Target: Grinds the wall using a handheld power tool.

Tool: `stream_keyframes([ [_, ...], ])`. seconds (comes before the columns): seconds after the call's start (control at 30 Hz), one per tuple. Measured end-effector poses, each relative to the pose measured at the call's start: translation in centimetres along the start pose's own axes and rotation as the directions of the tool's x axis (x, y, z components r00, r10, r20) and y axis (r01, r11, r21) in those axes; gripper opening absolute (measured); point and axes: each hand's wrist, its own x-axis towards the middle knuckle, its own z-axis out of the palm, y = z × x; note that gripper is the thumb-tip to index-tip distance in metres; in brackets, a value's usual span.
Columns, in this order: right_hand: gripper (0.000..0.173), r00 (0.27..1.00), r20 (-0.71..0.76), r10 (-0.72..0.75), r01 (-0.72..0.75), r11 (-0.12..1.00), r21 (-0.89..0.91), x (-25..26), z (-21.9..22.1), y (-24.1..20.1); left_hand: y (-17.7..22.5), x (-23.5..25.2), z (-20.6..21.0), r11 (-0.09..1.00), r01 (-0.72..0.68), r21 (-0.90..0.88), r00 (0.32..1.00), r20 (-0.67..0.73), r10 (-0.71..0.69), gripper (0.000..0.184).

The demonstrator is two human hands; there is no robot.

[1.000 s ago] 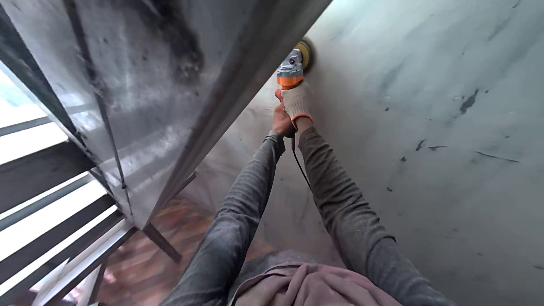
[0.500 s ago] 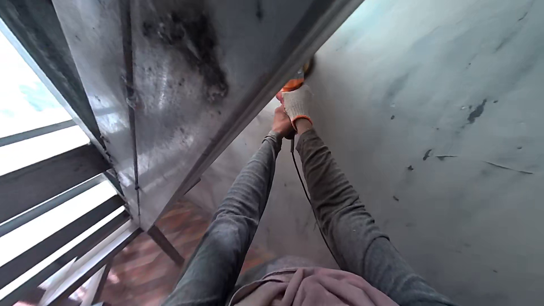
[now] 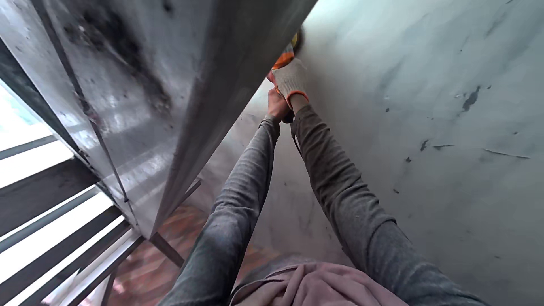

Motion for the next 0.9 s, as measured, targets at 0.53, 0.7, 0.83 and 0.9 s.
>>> stream_keyframes([
  [0.53,0.063,0.997,-0.07,0.039,-0.033,0.996,0.081,0.1,-0.5,-0.8,1.9,1.0,-1.2,0.981,0.007,0.195,0.996,0.085,-0.024,0.039],
  [0.7,0.061,0.991,-0.116,0.064,-0.05,0.991,0.12,0.2,-0.9,-0.7,2.2,1.3,-1.1,0.991,0.002,0.131,0.992,0.126,-0.018,0.027],
  [0.83,0.055,0.997,-0.005,0.075,-0.074,0.994,0.081,-0.6,-0.9,-1.3,1.6,0.9,-0.4,0.998,0.013,0.055,1.0,0.02,-0.014,0.014],
  [0.9,0.058,0.994,0.009,0.113,-0.113,0.99,0.085,-0.4,-0.4,-1.2,1.0,0.2,-0.8,0.998,0.018,0.052,1.0,0.024,-0.019,0.014],
])
